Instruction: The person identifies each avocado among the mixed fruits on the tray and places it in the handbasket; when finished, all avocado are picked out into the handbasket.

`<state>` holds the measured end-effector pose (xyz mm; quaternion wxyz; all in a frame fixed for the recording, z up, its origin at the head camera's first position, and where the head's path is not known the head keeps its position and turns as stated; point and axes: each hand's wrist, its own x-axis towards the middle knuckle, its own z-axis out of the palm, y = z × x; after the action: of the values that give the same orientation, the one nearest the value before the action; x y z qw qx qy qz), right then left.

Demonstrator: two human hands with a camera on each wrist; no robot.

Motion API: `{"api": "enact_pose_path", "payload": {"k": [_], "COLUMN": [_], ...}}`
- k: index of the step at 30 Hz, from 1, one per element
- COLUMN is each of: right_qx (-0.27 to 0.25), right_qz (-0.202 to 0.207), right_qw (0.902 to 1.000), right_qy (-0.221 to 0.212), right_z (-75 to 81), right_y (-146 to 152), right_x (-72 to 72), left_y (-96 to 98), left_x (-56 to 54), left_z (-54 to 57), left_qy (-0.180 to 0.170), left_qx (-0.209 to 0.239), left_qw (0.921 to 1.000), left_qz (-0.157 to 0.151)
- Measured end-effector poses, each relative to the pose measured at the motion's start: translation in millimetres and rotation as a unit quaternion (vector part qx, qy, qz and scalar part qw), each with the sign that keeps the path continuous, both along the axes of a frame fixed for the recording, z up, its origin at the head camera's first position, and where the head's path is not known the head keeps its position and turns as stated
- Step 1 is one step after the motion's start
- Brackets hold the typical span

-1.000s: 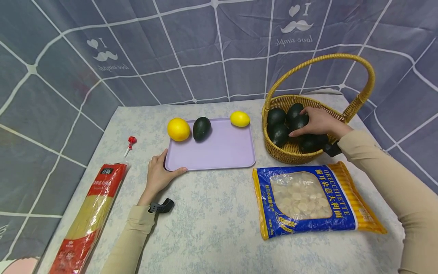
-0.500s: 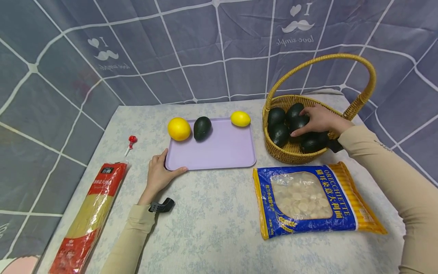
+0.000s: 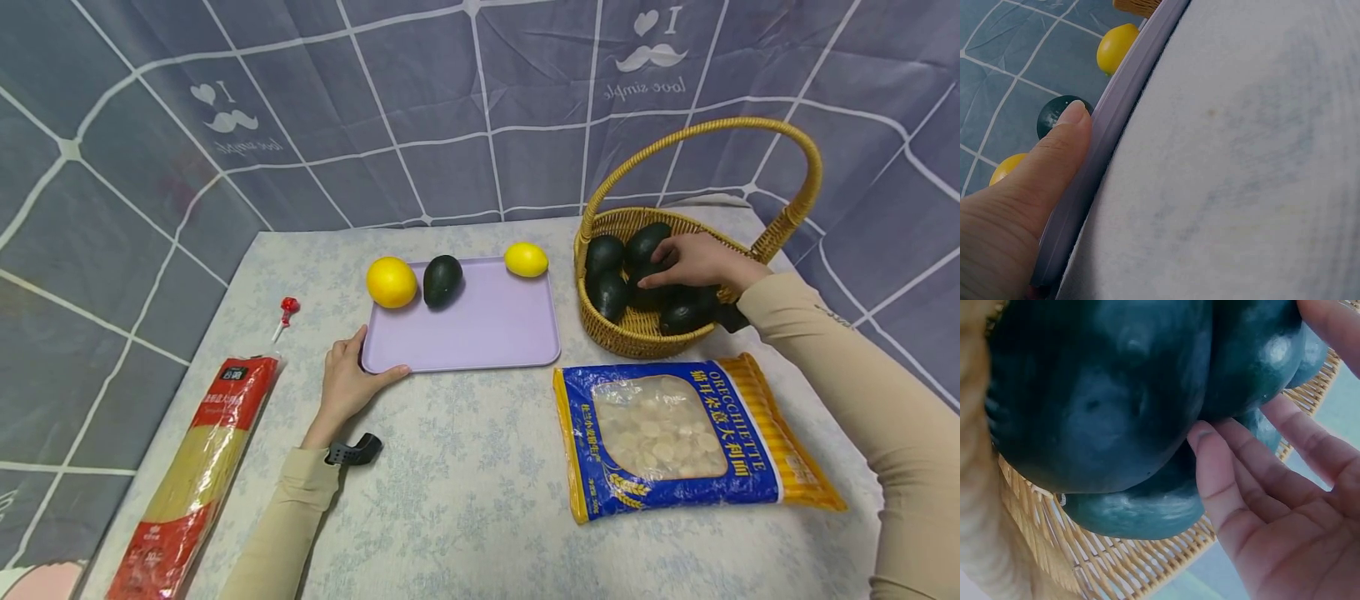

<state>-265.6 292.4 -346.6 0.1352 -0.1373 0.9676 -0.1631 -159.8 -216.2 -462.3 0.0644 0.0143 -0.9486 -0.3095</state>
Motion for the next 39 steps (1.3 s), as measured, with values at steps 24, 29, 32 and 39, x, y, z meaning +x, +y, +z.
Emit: {"api": "enact_pose_path", "payload": {"k": [24, 29, 32, 39], "right_qx": [-0.03, -0.033, -0.028, -0.02], "right_qz": [0.003, 0.0, 0.003, 0.008], "right_qw": [0.9994, 0.9991, 0.9994, 0.9997], "right_qy": [-0.02, -0.026, -0.019, 0.005], "right_z": [2.7, 3.4, 4.3, 12.8], "right_y": [2.7, 4.7, 5.5, 7.5], "right_x": [6.6, 9.7, 10.8, 16.3], "left_y": [0.4, 0.3, 0.5, 0.6], "left_x": [1.6, 1.3, 1.3, 1.2], "left_z": [2.3, 1.9, 1.9, 1.7], "left_qy": [-0.001, 0.003, 0.002, 0.003], "left_qx": [0.004, 0.004, 0.002, -0.001], "left_qw": [1.0, 1.0, 1.0, 1.0], "left_qz": [-0.002, -0.003, -0.002, -0.004]}}
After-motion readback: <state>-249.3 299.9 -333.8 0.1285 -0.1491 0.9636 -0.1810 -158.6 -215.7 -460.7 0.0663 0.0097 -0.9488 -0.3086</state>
